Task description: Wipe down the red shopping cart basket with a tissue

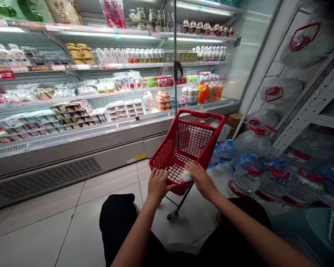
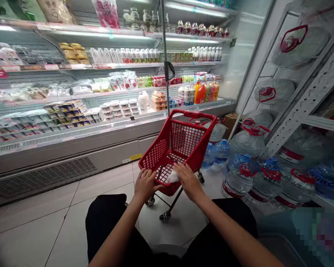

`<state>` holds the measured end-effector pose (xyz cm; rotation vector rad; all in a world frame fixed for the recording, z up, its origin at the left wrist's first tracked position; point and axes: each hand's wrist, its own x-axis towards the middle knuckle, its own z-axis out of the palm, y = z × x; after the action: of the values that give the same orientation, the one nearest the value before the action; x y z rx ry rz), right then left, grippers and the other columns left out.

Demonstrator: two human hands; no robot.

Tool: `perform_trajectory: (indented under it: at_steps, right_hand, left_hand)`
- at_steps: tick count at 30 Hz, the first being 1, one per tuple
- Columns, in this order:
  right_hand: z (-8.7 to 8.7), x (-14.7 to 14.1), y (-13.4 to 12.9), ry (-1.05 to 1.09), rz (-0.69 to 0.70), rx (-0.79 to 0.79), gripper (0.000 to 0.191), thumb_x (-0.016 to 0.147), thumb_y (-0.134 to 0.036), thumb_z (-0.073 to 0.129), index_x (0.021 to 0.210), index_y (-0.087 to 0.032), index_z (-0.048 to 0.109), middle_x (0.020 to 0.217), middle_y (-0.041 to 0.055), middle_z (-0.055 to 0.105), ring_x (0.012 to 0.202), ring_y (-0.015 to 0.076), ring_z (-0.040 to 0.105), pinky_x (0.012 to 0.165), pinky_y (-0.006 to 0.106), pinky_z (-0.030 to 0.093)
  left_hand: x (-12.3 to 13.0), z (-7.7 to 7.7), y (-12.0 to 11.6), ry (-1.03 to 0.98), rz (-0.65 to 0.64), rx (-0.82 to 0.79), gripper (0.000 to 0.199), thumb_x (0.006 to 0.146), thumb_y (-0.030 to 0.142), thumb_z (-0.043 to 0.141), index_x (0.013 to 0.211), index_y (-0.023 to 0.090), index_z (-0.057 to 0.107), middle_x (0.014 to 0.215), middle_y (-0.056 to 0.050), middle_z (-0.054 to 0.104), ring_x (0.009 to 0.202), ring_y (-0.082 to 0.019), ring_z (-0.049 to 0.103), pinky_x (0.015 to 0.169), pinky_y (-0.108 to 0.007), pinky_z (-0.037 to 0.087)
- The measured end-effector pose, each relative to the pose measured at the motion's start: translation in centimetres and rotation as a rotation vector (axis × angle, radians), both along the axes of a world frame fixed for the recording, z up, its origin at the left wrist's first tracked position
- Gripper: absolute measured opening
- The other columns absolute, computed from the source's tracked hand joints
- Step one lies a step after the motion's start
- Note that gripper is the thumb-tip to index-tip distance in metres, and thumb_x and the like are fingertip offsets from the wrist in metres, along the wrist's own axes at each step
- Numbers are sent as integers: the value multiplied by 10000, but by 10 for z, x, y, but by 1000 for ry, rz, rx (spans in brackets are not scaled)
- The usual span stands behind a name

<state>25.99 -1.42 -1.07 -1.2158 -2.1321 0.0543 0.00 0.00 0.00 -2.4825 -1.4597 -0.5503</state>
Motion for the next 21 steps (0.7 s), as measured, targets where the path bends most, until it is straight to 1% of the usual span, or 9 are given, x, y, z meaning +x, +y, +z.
perform_trajectory:
  at_steps: [2, 5, 7, 10, 13, 14, 16, 18, 21]
  right_hand:
    - [-8, -15, -23, -39, 222, -75, 538, 1069, -190, 335, 1593, -283, 410, 1591, 65, 504, 1516, 209, 402, 1282, 567, 260]
    - [-4, -10, -30, 40, 302, -175, 495, 1093, -298, 340, 1578, -315, 439, 1544, 38, 562, 1437, 203, 514, 1246, 498, 355]
    - [12, 15, -12, 182, 153, -199, 502, 1104, -404, 297, 1549, -279, 494, 1466, 59, 636, 1326, 233, 620, 1147, 469, 481]
    - [48, 58, 28, 321, -311, 30, 605, 1104, -470, 213, 1546, -160, 489, 1407, 160, 665, 1271, 290, 651, 1051, 490, 541]
    - [68, 75, 51, 307, -375, 148, 594, 1104, -405, 221, 1597, -118, 386, 1643, 177, 403, 1539, 286, 351, 1239, 543, 318]
    - [67, 73, 53, 269, -331, 152, 562, 1100, -380, 252, 1585, -149, 420, 1664, 138, 378, 1567, 267, 294, 1278, 539, 236]
    - [52, 61, 47, 143, -197, 110, 503, 1091, -349, 305, 1538, -233, 506, 1631, 68, 450, 1557, 235, 320, 1304, 528, 180]
    - [26, 45, 31, 23, -75, 19, 496, 1097, -345, 300, 1555, -284, 480, 1600, 45, 496, 1534, 219, 370, 1289, 534, 241]
    - [-12, 23, -6, 22, -87, -42, 522, 1112, -351, 264, 1627, -306, 334, 1658, 31, 405, 1562, 210, 309, 1270, 531, 292]
  left_hand:
    - [9, -2, -6, -17, 33, 10, 391, 833, 437, 770, 1137, 206, 688, 1050, -100, 695, 1086, -323, 618, 1171, -513, 356]
    - [16, -3, -13, -27, 7, -3, 379, 865, 436, 745, 1166, 216, 675, 1049, -92, 705, 1053, -318, 631, 1133, -525, 383]
    - [12, 0, -14, -21, -68, -41, 426, 917, 476, 697, 1252, 217, 643, 1093, -89, 721, 1044, -309, 645, 1064, -506, 440]
    - [-2, 10, -5, -9, -214, -118, 540, 938, 483, 693, 1400, 239, 556, 1230, -75, 724, 1089, -281, 665, 981, -442, 501]
    - [-17, 21, 9, -3, -307, -110, 579, 886, 519, 757, 1375, 262, 584, 1320, -66, 699, 1217, -271, 639, 1157, -475, 401]
    - [-21, 23, 13, -1, -322, -100, 589, 864, 554, 769, 1347, 258, 608, 1322, -67, 698, 1246, -274, 627, 1216, -495, 334]
    - [-25, 25, 17, -2, -335, -93, 594, 835, 627, 767, 1274, 242, 657, 1279, -68, 717, 1246, -277, 631, 1271, -519, 242]
    - [-26, 23, 16, -11, -320, -93, 548, 831, 663, 747, 1168, 233, 702, 1175, -59, 754, 1180, -274, 665, 1279, -528, 224]
    - [-23, 16, 7, -37, -261, -70, 460, 845, 653, 728, 1041, 236, 726, 996, -41, 782, 1026, -262, 713, 1269, -528, 249]
